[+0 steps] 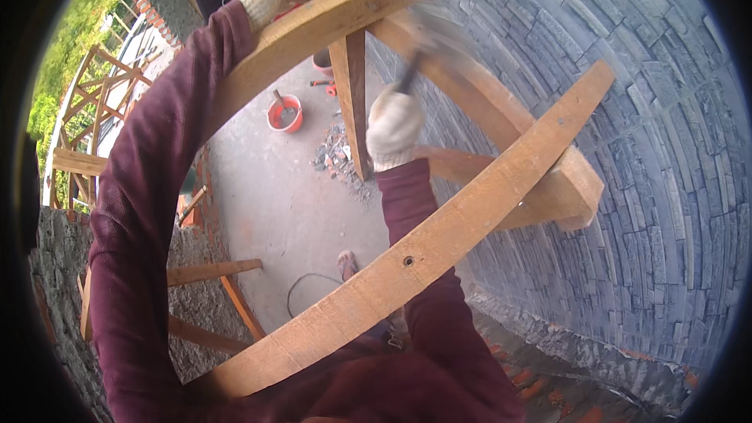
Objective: The person assembles a curved wooden frame by positioning planks and hammering nails into joints. They repeatedly reposition the frame and drive nails with a hammer to secure the structure.
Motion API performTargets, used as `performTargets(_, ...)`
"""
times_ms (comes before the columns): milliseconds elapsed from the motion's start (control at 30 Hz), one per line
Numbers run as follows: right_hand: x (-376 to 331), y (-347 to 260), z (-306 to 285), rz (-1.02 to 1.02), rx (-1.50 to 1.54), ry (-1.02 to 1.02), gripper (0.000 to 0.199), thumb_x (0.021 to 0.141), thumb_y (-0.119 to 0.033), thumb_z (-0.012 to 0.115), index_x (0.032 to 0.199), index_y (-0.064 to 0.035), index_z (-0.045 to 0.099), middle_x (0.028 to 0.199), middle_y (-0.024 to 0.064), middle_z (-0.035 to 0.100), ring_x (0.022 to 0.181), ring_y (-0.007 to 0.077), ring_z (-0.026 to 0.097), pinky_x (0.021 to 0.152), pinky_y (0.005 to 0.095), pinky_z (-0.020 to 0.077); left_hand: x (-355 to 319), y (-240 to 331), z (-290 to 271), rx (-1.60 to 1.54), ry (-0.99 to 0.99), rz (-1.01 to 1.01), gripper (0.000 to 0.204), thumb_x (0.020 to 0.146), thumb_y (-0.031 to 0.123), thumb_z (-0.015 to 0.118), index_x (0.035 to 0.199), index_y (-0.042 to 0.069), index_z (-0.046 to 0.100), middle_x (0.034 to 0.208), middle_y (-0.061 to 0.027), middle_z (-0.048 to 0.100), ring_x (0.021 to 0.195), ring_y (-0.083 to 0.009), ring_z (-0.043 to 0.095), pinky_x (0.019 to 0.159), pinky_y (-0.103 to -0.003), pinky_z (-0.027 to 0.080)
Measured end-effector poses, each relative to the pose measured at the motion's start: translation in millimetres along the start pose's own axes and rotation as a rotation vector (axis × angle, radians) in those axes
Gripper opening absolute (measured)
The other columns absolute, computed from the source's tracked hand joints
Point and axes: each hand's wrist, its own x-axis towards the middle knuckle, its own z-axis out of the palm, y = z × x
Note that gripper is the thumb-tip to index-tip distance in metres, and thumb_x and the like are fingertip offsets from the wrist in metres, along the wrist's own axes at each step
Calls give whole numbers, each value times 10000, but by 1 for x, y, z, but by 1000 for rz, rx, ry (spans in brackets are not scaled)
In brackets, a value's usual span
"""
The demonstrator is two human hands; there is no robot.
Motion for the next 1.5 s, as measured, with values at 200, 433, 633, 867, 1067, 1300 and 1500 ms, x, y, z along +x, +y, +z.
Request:
performTargets(200, -14, -34, -13, 100, -193, -305, 129, 895, 72, 625, 917, 28, 505, 692, 110, 533, 546, 233, 546, 465, 385, 420, -9, 6, -11, 24, -62, 23, 1357, 708, 998, 54, 1121, -175, 596, 960, -254, 702, 949, -325, 682, 917, -394, 509)
performTargets(433, 20, -61, -6, 768, 528, -267, 461, 1049, -426, 398, 835, -46, 549, 564, 27, 475, 454, 139, 485, 405, 273, 381, 58, -11, -73, 94, -197, 74, 1319, 706, 1000, 51, 1050, -136, 627, 953, -223, 705, 921, -302, 681, 897, -395, 510)
performTargets(633, 6, -17, -12, 529, 429, -237, 502, 1001, -494, 434, 737, -73, 504, 596, 51, 496, 503, 227, 499, 487, 342, 430, -21, 17, 6, 54, 10, -8, 1293, 685, 1016, 56, 1058, -67, 656, 919, -150, 704, 881, -259, 674, 865, -331, 464)
performTargets(867, 1, -54, -7, 473, 259, -288, 399, 1068, -308, 391, 858, -10, 554, 663, 22, 500, 549, 136, 493, 483, 301, 384, 11, -12, -37, 248, -152, 90, 1317, 669, 1019, 73, 1335, -7, 563, 1275, -158, 635, 1174, -269, 615, 1010, -405, 452)
performTargets(1067, 7, -49, 0, 715, 491, -327, 505, 1050, -482, 400, 818, -52, 529, 590, 6, 466, 447, 112, 446, 425, 283, 401, -9, -1, -23, 4, 16, -94, 1303, 666, 1028, 60, 1051, -66, 652, 928, -147, 699, 885, -258, 670, 823, -323, 476)
performTargets(1300, -29, 10, 9, 213, -69, -345, 263, 1038, -222, 460, 877, -18, 500, 598, 73, 469, 508, 270, 526, 482, 362, 441, -12, 14, -1, 19, 5, -90, 1355, 635, 1043, 58, 1092, -98, 630, 970, -198, 702, 890, -281, 672, 851, -345, 493)
performTargets(1500, -22, -31, -12, 281, -61, -304, 73, 969, -33, 545, 938, 22, 509, 677, 103, 528, 577, 253, 567, 479, 337, 437, -10, 2, -14, 19, 13, 17, 1348, 663, 1027, 62, 1048, -134, 627, 949, -222, 696, 872, -310, 678, 839, -391, 527)
